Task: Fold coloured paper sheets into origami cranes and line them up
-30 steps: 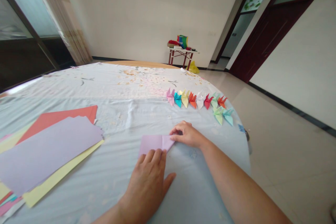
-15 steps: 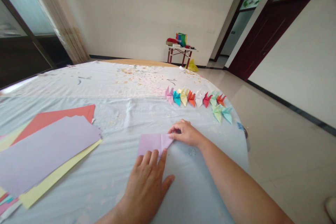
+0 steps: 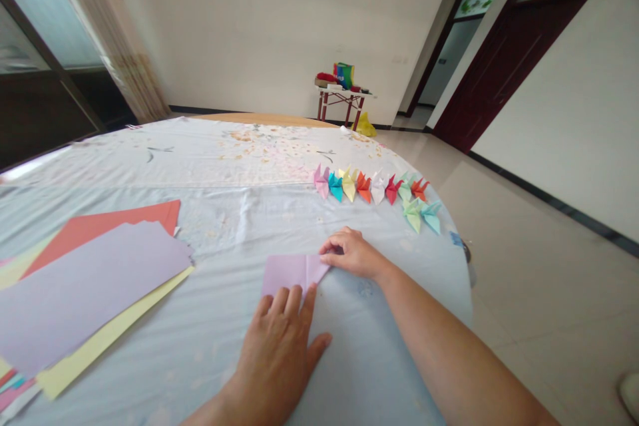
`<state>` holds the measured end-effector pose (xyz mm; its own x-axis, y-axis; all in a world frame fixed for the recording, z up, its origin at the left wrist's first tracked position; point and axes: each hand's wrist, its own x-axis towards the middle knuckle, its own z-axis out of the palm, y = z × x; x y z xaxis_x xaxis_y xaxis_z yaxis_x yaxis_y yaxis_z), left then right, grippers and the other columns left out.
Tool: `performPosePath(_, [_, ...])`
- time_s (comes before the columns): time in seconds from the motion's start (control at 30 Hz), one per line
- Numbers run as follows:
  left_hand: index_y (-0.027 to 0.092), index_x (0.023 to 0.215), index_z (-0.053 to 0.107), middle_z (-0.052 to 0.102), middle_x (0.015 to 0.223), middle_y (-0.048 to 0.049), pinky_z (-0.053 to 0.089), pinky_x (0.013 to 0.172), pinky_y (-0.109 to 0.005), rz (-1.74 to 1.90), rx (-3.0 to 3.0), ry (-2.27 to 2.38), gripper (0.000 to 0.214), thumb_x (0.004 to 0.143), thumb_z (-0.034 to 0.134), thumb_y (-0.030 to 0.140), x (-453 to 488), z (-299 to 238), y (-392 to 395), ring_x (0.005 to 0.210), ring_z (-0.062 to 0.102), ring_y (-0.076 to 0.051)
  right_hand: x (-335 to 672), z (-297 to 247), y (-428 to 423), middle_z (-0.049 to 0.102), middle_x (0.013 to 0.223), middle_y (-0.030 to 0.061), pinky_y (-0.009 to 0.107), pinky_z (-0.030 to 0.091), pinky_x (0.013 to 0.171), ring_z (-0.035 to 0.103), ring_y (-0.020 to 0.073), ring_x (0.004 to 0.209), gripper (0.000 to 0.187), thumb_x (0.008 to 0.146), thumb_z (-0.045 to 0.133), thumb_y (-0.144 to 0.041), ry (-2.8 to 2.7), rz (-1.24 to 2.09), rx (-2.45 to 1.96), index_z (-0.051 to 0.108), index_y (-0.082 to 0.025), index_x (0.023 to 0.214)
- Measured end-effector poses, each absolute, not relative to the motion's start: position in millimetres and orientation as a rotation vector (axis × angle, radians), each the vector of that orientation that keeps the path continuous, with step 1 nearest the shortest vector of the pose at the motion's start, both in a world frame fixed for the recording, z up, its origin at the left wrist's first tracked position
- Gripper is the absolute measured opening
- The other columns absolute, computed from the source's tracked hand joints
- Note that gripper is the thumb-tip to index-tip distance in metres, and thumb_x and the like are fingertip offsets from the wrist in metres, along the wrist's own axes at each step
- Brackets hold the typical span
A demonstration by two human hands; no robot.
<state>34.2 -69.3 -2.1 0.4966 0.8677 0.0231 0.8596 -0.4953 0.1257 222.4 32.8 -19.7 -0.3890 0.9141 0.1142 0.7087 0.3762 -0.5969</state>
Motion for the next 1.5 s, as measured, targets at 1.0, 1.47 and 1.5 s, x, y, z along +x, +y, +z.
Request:
performPosePath(1.0, [0.018, 0.126, 0.047, 0.057, 0.111, -0.0123, 0.036, 0.087, -0.045, 0.105, 2.660, 1.518, 0.048, 0.083, 0.043, 0.039, 34, -3, -66, 0.100, 0.049, -0.027, 220, -27, 24, 0.026, 0.141, 0.0114, 0.051, 0.007, 0.103, 0.010, 0.0329, 0.131, 0.087, 0.059, 0.058, -0.067, -2.289, 0.356, -1.742, 0.037, -0.023, 0.131])
performPosePath(1.47, [0.018, 0.125, 0.048, 0.057, 0.113, -0.0120, 0.037, 0.087, -0.044, 0.117, 2.686, 1.517, 0.046, 0.083, 0.044, 0.038, 33, -5, -66, 0.101, 0.049, -0.027, 240, -16, 31, 0.033, 0.138, 0.0090, 0.043, 0.016, 0.105, 0.021, 0.0264, 0.130, 0.069, 0.072, 0.050, -0.062, -2.032, 0.252, -1.834, 0.042, -0.022, 0.128])
performPosePath(1.5, [0.018, 0.125, 0.048, 0.057, 0.113, -0.0122, 0.037, 0.087, -0.044, 0.119, 2.686, 1.518, 0.046, 0.083, 0.044, 0.038, 34, -5, -66, 0.101, 0.049, -0.027, 235, -16, 29, 0.030, 0.140, 0.0088, 0.044, 0.014, 0.105, 0.018, 0.0270, 0.131, 0.073, 0.070, 0.050, -0.064, -2.080, 0.268, -1.792, 0.040, -0.022, 0.129])
